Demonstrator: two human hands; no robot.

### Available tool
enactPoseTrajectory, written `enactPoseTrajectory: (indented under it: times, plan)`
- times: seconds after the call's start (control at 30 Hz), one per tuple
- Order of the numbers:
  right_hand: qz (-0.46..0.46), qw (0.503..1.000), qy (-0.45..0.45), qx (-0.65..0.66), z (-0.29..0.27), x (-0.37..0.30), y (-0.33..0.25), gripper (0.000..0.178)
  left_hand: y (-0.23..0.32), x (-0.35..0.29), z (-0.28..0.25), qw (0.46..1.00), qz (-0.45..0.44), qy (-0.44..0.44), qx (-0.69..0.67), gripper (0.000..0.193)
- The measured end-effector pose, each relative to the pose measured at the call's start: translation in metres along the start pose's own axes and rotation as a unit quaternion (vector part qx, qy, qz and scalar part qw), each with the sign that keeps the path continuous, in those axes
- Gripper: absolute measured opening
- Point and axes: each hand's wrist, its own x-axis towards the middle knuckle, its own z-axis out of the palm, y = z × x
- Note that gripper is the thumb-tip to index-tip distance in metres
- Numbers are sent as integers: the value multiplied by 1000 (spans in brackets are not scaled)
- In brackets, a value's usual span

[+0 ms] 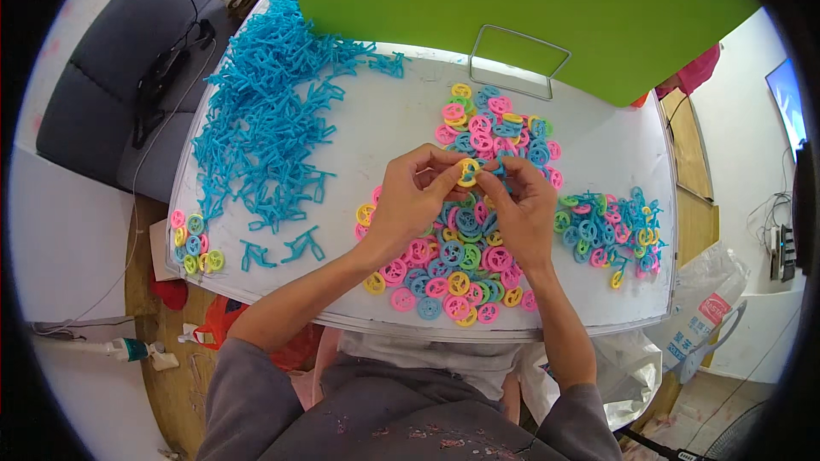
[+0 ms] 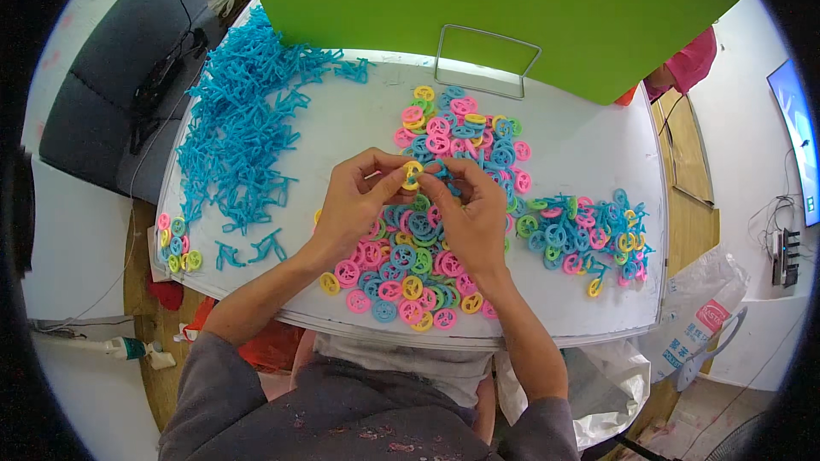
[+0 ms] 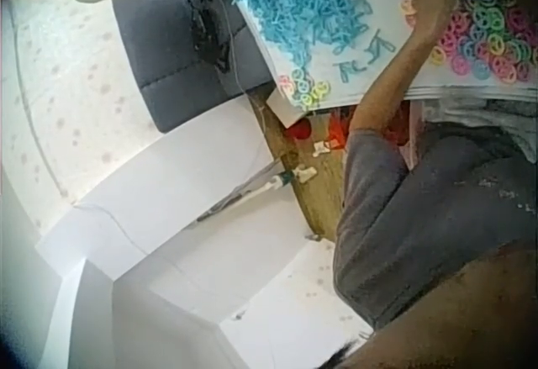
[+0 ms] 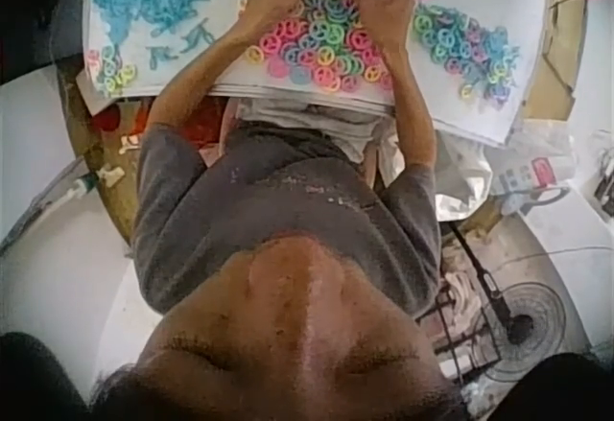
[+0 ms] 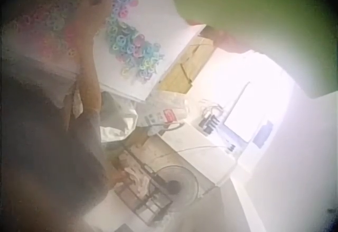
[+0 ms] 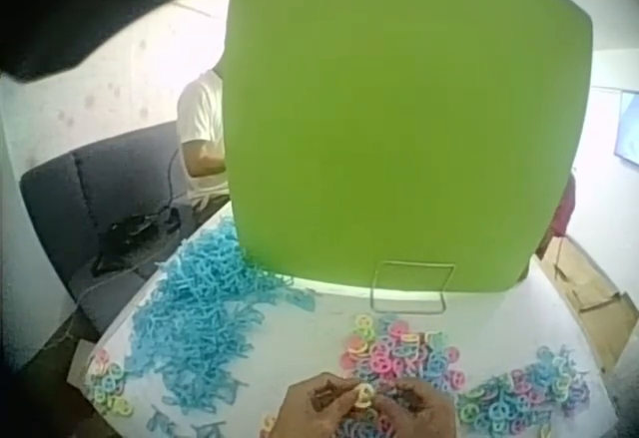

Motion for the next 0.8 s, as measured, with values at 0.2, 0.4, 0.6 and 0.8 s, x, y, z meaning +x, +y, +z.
enactPoseTrajectory:
  times: [0.2, 0.4, 0.6, 0.8]
  plan:
    - [64, 998, -24, -4, -6, 4, -7, 12, -2, 0, 2, 1000, 1, -3, 30, 18]
    - [80, 997, -6, -17, -2, 0, -8, 13, -8, 2, 0, 996, 44, 6, 78, 14]
    - [52, 998, -7, -32, 1, -1, -4, 12, -6, 2, -2, 991, 57, 13, 124, 12]
    - [-7, 997, -34, -71, -3, -1, 0, 9, 4, 3, -5, 993, 18, 15, 112, 11]
